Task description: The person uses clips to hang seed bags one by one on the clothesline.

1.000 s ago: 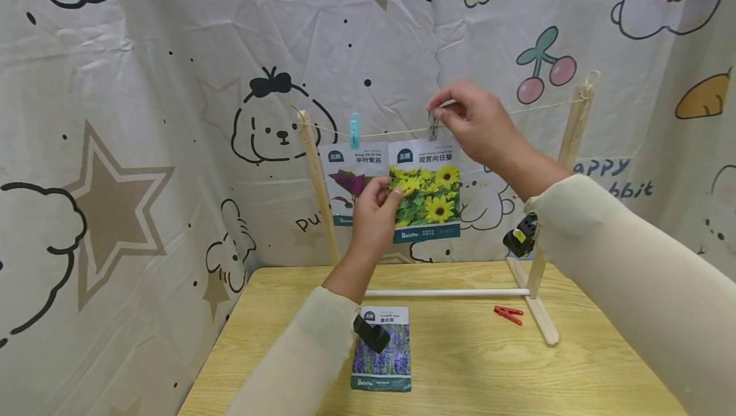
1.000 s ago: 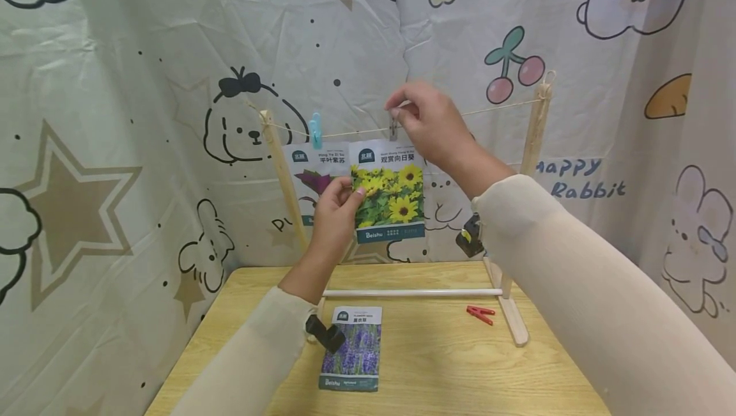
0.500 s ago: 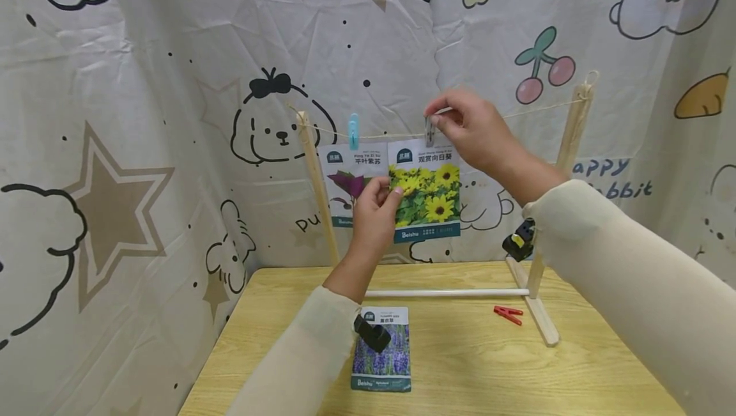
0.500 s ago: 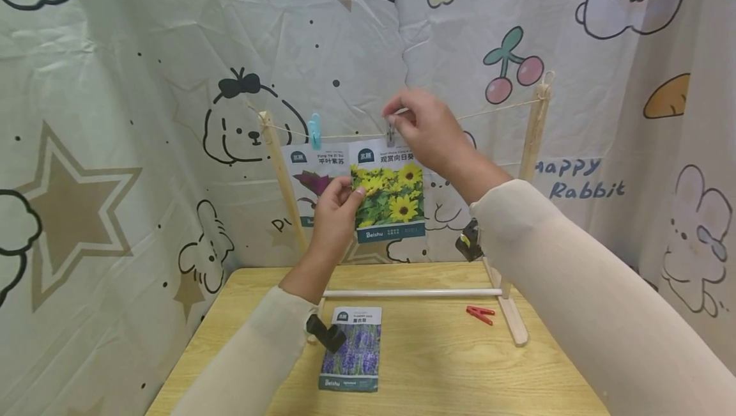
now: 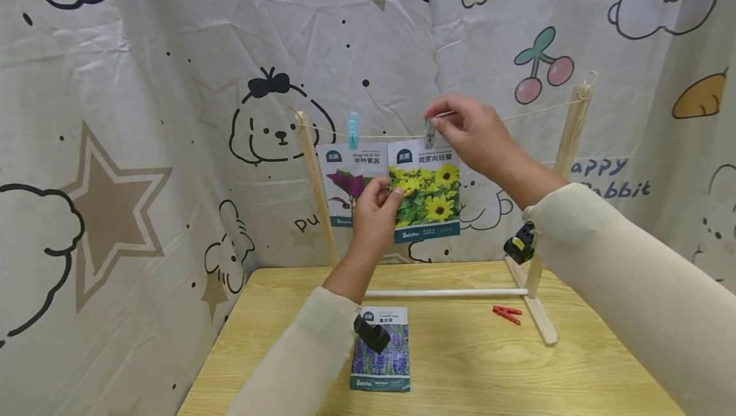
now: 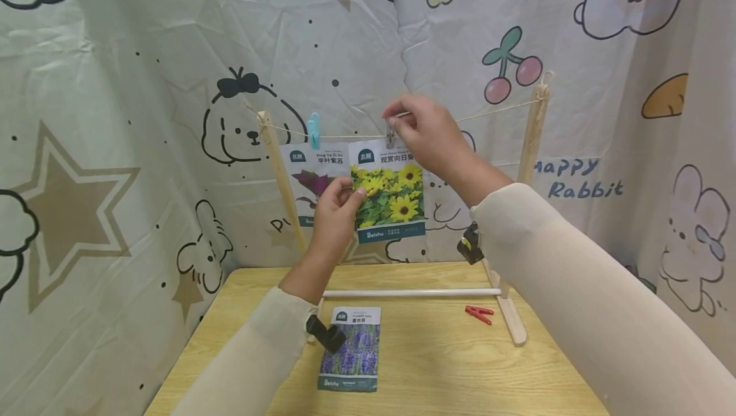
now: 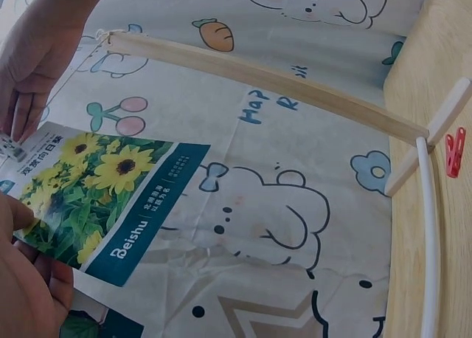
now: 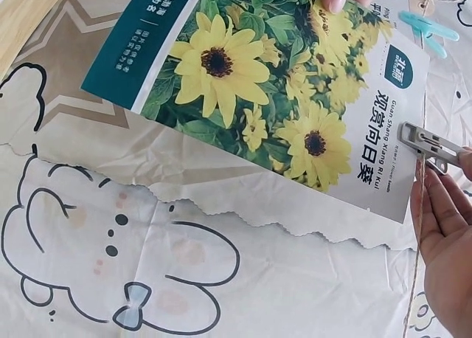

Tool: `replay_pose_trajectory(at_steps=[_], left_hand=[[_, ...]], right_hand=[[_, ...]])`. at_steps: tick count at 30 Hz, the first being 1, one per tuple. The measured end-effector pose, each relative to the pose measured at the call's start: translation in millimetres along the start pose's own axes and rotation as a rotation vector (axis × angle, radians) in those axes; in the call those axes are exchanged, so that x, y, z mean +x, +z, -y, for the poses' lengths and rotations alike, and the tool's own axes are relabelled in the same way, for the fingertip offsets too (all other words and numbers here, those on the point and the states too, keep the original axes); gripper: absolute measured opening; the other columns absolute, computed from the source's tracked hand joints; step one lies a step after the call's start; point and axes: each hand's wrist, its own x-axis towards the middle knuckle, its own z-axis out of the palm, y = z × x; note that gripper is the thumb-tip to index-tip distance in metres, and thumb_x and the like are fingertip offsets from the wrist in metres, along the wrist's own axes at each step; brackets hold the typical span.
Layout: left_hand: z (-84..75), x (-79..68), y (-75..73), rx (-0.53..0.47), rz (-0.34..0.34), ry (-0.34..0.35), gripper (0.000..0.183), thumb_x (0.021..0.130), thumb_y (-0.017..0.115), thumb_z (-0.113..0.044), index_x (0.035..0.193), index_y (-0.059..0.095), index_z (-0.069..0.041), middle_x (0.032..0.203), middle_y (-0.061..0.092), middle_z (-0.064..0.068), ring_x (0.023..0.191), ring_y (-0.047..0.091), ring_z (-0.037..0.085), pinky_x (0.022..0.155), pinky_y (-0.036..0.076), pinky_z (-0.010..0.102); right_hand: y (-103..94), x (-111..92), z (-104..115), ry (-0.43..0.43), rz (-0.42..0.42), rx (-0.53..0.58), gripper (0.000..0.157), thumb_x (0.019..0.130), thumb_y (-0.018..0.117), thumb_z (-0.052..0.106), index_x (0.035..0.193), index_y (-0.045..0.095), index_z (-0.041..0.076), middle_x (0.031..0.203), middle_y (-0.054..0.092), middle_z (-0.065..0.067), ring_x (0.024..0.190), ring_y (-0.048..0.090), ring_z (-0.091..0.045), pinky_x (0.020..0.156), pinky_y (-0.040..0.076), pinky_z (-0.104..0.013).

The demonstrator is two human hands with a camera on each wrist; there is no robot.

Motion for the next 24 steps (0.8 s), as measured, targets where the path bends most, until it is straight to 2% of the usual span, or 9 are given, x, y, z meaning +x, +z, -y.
replay_pose_trajectory(at_steps=[5, 12, 24], left_hand=[[3.5, -0.1, 0.6, 0.017, -0.009, 0.001, 0.019, 0.103, 0.059, -0.024, 0.116, 0.061, -0.012, 0.078, 0.045, -0.003, 0.064, 0.038, 0.014, 0.058, 0.035, 0.026], [4.8, -1.6, 1.8, 0.033, -0.036, -0.012, 0.02, 0.102, 0.06, -0.023, 0.117, 0.063, -0.01, 0.1, 0.057, 0.002, 0.087, 0.049, 0.015, 0.073, 0.043, 0.028], [7.0, -2.8, 2.0, 0.075, -0.073, -0.024, 0.026, 0.101, 0.062, -0.022, 0.123, 0.064, -0.007, 0.11, 0.064, 0.01, 0.094, 0.056, 0.017, 0.08, 0.049, 0.029]], right_hand=[[0.8, -1.4, -2.1, -0.005, -0.001, -0.007, 0.023, 0.106, 0.053, 0.018, 0.123, 0.063, 0.005, 0.127, 0.065, -0.011, 0.119, 0.063, -0.027, 0.104, 0.049, -0.048], [3.0, -2.0, -6.2, -0.027, 0.0, -0.025, 0.022, 0.105, 0.054, 0.015, 0.122, 0.064, 0.005, 0.127, 0.065, -0.012, 0.121, 0.063, -0.03, 0.106, 0.049, -0.049], [3.1, -3.4, -10.4, -0.08, -0.026, -0.064, 0.026, 0.103, 0.058, 0.014, 0.125, 0.065, 0.005, 0.126, 0.066, -0.013, 0.114, 0.065, -0.03, 0.101, 0.051, -0.048]])
